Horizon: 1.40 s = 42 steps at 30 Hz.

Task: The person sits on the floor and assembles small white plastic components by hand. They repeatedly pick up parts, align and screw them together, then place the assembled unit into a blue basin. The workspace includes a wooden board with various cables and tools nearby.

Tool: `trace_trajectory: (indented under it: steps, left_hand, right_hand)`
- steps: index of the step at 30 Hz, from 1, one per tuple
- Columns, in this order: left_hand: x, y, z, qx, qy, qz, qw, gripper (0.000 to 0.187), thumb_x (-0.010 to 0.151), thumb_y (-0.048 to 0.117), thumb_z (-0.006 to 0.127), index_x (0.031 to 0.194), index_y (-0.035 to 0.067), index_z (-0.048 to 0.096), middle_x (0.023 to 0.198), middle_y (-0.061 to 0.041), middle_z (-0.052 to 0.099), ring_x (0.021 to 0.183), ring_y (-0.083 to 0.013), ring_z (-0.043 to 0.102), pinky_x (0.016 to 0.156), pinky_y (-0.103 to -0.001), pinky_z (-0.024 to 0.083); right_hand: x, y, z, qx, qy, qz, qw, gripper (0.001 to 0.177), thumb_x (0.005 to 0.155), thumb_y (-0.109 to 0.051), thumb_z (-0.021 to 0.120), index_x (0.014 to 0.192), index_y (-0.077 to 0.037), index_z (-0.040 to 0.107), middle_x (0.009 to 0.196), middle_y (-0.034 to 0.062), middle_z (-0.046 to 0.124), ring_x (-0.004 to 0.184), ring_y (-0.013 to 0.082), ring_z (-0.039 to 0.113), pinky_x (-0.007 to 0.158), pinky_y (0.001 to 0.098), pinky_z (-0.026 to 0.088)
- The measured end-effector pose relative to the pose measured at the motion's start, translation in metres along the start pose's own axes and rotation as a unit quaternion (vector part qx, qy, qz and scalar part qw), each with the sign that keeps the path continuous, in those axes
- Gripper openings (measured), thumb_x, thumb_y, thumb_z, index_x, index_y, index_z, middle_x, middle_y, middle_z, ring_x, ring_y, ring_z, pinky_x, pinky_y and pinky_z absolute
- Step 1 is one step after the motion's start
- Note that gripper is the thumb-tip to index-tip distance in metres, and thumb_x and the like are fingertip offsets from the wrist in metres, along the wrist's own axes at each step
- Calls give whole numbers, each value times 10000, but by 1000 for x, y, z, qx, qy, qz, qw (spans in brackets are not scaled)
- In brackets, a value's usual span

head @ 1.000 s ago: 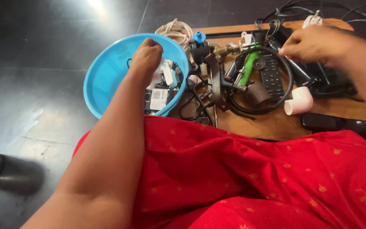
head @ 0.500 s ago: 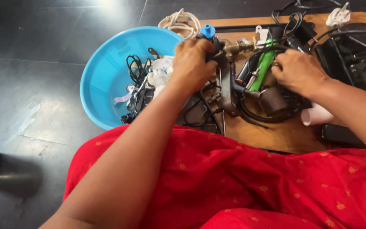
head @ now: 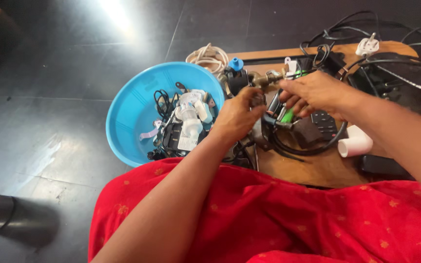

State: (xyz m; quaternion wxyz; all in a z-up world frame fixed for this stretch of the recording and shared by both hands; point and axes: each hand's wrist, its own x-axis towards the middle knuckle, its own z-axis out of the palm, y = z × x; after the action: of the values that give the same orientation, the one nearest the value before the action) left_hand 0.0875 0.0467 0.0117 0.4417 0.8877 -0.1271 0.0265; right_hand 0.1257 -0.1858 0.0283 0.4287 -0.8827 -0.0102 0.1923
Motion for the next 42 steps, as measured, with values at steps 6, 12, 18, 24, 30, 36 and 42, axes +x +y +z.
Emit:
trace_trajectory:
  steps: [6,12,18,24,30,36,42]
  left_hand:
    - [0,-8,-12,-91,72,-81,990,272,919,180,523,1030,55,738,853,-144,760,727,-215,727,685,-365,576]
    - [-15,-6,-5,-102,2,-136,985,325,1005,305,573,970,13,712,728,-134,701,570,-173,656,538,-315,528]
    - [-24,-14,14,-256,-38,-166,952,245,953,139,550,1138,94,704,816,-56,684,621,-116,622,527,-273,540]
    - [-32,-10,14,-259,-52,-155,952,301,902,101,740,1196,51,704,851,-19,693,628,-92,561,498,-242,438]
    - [-53,-4,15,-322,-149,-218,909,240,965,163,685,1184,67,701,818,12,718,595,-59,562,519,-200,430]
    - [-56,-15,20,-263,-149,-189,934,159,1000,204,659,1070,82,733,754,13,661,552,-60,515,499,-208,408]
    - [-55,-16,19,-221,-150,-160,950,210,994,233,658,1083,70,757,751,-3,689,567,-72,531,517,-227,435]
  right_hand:
    - [31,65,23,-285,137,-236,919,429,929,-272,644,1335,-135,647,1262,169,661,1166,376,625,983,486,496]
    - [31,71,38,-317,92,-230,916,296,864,-301,743,1057,-86,678,1084,123,719,1109,332,667,941,448,537]
    - [14,36,-8,-239,72,-126,960,277,818,-239,815,994,-55,703,925,160,755,873,300,731,780,424,572]
    - [-21,-2,-15,95,-11,-101,990,266,819,-125,746,1046,-13,664,889,121,763,727,187,734,613,319,603]
    - [-45,-21,42,174,-60,-32,982,266,879,-212,764,989,2,651,799,84,705,676,148,686,584,286,575]
    - [-44,-10,46,159,-88,-65,981,301,890,-278,737,985,-4,653,777,74,679,648,155,623,553,309,536]
    - [-42,-7,42,164,-58,-133,976,225,882,-200,706,1039,-40,709,890,-18,712,750,64,658,643,226,559]
